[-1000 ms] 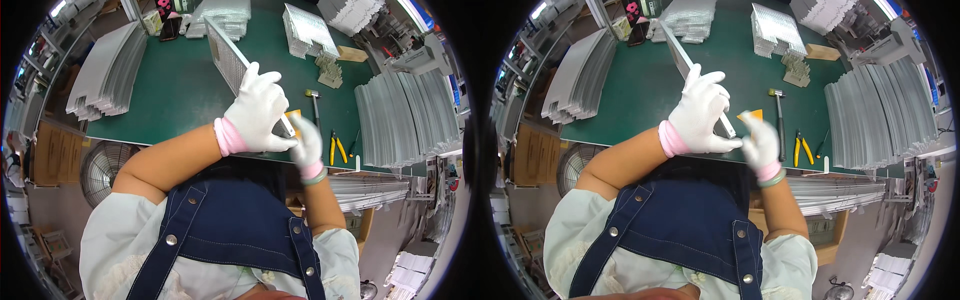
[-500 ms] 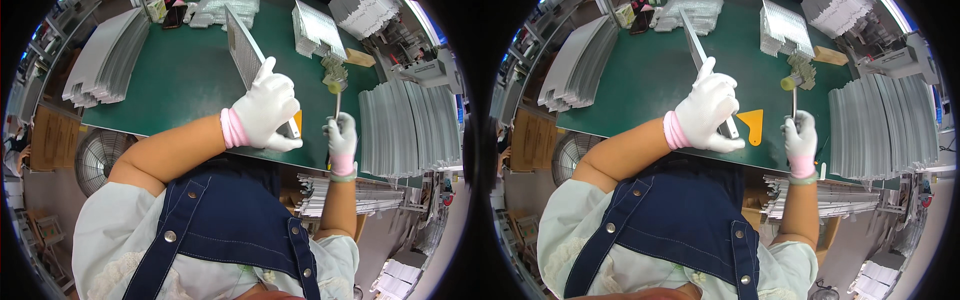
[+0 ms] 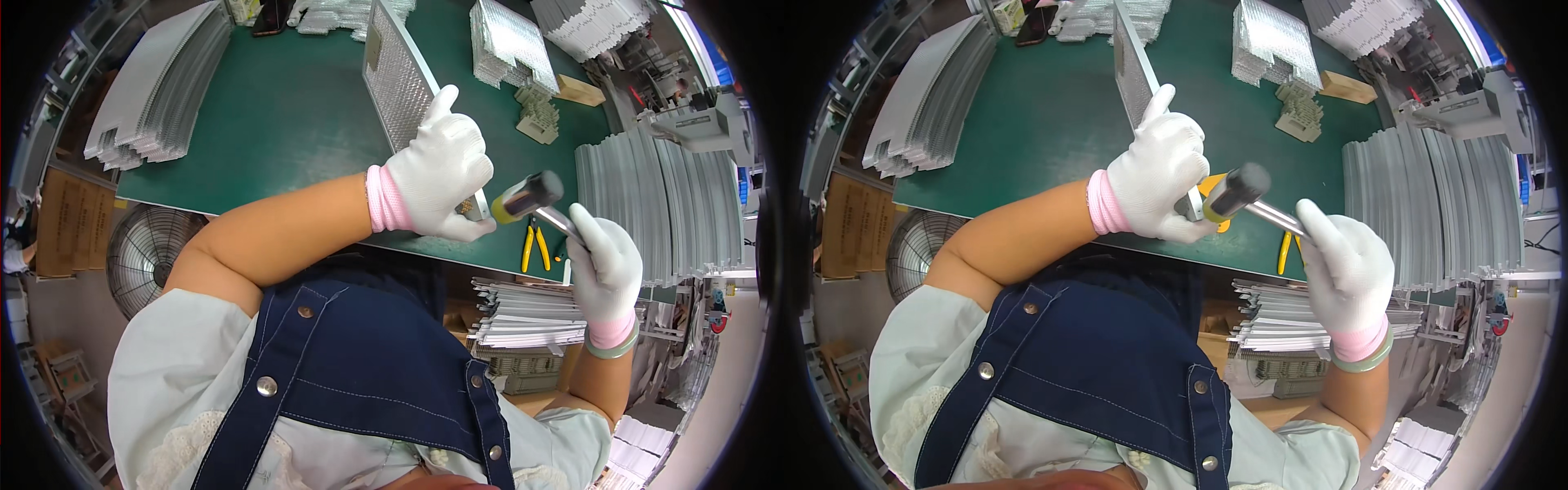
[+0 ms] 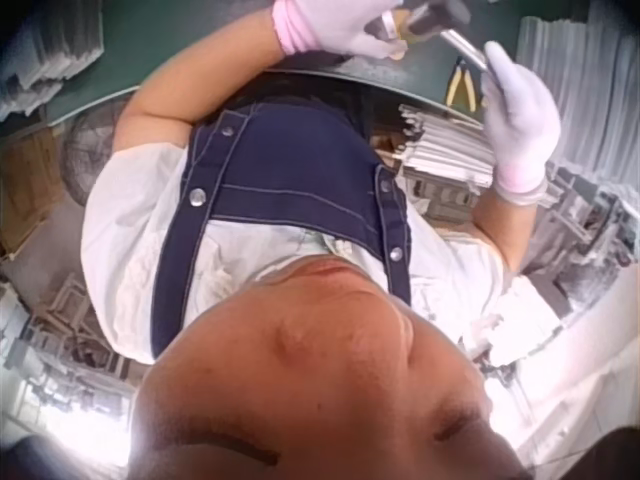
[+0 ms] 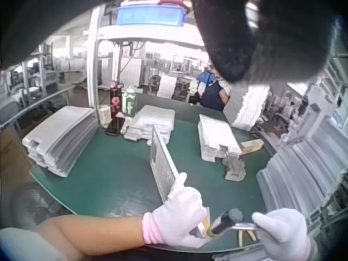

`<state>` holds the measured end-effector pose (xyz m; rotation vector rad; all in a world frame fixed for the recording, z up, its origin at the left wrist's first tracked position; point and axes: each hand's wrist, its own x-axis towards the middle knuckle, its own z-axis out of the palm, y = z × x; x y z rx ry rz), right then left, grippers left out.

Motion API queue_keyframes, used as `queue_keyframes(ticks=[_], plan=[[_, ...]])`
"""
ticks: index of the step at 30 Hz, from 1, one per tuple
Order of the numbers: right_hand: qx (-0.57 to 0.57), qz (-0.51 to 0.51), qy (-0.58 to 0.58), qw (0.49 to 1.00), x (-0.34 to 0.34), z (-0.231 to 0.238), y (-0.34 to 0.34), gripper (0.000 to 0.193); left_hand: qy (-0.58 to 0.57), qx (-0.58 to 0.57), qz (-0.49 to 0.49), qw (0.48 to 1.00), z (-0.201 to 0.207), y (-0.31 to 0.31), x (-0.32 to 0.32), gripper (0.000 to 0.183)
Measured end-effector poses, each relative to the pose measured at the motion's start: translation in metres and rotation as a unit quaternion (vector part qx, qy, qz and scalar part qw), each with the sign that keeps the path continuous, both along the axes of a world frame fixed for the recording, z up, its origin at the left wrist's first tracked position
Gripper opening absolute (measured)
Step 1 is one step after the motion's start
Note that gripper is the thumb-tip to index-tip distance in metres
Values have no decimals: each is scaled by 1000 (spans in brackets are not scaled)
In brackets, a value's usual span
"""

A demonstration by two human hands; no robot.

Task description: The person assembles rectangular mesh filters at a factory workstation. They place a mesh sheet onto a green table, attach a plastic connector, and fit metal frame pieces around the edges. The person uses a handheld stapler to secure the frame to the mesh and then stacks the completed unit.

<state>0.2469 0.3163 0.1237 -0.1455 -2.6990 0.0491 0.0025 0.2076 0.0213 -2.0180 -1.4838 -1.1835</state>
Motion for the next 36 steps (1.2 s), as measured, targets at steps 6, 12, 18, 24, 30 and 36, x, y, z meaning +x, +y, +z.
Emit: queue_keyframes(ticks=[6, 12, 18, 24, 30, 36], plan=[[-55, -26, 184, 981, 13, 6, -6, 37, 12, 8, -9, 1000, -2, -2, -4, 50], [77, 89, 58, 991, -6, 3, 0, 44, 5, 4, -23, 1000, -5, -2, -7, 56], [113, 84, -68, 988, -12, 7, -1, 43, 14, -69, -20, 997, -1, -9, -9, 58], [80, 91, 12, 993, -17, 4, -5, 48, 19, -82, -21, 996, -2, -15, -10, 57], [-140, -78, 78, 984, -27, -72, 30, 38, -1, -44, -26, 999, -4, -20, -8, 53], [-293, -271, 128, 908, -38, -154, 109, 31, 2, -30, -21, 999, 3, -17, -1, 46]])
